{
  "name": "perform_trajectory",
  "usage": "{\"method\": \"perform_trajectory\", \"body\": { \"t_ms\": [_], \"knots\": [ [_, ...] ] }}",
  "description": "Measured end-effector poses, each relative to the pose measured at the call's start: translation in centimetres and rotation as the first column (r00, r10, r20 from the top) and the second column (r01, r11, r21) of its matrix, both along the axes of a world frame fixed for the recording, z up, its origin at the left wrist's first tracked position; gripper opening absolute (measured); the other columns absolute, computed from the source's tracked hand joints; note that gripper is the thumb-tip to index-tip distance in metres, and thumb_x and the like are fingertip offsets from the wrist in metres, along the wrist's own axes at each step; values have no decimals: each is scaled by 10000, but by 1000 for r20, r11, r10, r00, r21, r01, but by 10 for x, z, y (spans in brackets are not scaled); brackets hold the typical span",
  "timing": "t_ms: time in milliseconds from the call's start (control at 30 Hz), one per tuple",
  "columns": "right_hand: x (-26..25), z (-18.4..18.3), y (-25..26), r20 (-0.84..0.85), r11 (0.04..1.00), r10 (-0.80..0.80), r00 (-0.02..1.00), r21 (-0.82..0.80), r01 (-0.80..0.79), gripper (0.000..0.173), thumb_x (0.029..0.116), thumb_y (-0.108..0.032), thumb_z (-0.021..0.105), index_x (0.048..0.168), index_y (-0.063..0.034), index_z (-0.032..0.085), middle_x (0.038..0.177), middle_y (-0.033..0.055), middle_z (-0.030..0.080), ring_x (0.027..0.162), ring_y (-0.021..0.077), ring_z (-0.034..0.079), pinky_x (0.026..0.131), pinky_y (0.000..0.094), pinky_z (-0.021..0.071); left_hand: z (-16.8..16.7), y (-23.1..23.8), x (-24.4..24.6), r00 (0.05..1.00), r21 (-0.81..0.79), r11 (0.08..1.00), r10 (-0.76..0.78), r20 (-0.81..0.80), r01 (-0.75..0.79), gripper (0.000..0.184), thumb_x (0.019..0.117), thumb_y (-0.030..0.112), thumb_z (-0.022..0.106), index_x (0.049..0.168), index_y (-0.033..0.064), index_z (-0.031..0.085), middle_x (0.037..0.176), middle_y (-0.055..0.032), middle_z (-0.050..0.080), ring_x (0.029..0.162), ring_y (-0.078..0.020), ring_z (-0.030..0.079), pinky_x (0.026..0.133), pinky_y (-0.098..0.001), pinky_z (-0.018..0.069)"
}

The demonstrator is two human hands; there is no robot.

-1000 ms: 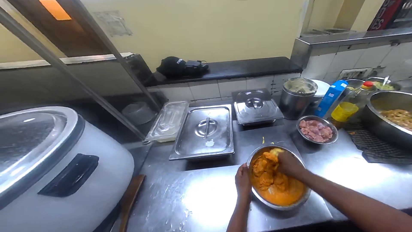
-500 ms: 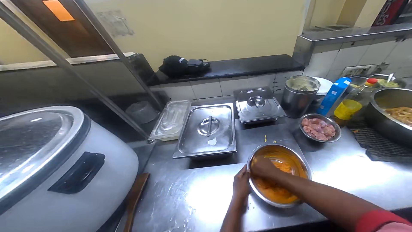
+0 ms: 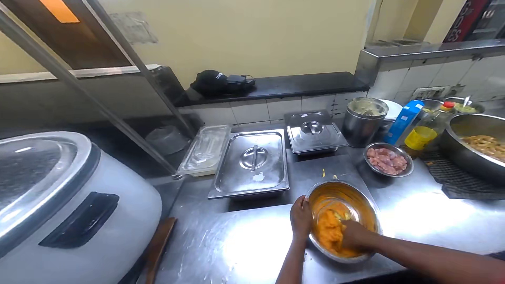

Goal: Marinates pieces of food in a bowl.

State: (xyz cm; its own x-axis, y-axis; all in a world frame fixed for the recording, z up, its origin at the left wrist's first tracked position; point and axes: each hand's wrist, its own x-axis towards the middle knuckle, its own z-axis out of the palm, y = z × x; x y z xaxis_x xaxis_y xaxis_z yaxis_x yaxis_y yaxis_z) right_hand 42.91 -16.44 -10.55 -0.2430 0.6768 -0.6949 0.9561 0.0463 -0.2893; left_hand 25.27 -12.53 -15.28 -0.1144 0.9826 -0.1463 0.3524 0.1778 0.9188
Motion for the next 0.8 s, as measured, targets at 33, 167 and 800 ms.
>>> {"method": "perform_trajectory", "body": {
  "t_ms": [33,167,800],
  "knots": [
    [-4,-5,11,-62,997,-27,998,66,31,508,966,-177,674,1350,125,537,1382,342,543,1319,473,519,1089,611,408,-1,1,-2,1000,-6,1000,-20,4,20,334,1086,153,456,1273,-40,655,1169,-216,693,1120,-296,657,1022,-467,484],
    [5,2,66,-106,952,2,994,304,30,363,968,-63,632,1304,73,616,1304,300,620,1260,454,578,1061,598,445,-7,-3,-3,989,15,1000,15,145,-17,328,1088,147,460,1263,-42,664,1150,-201,702,1091,-246,666,998,-427,499],
    [27,8,25,-182,999,38,982,18,-35,480,894,-96,755,1313,82,599,1285,328,608,1220,471,579,1024,651,430,-13,-15,8,905,-4,976,202,374,-216,278,1074,114,500,1169,-78,677,1059,-177,697,945,-164,659,896,-338,528]
  ]
}}
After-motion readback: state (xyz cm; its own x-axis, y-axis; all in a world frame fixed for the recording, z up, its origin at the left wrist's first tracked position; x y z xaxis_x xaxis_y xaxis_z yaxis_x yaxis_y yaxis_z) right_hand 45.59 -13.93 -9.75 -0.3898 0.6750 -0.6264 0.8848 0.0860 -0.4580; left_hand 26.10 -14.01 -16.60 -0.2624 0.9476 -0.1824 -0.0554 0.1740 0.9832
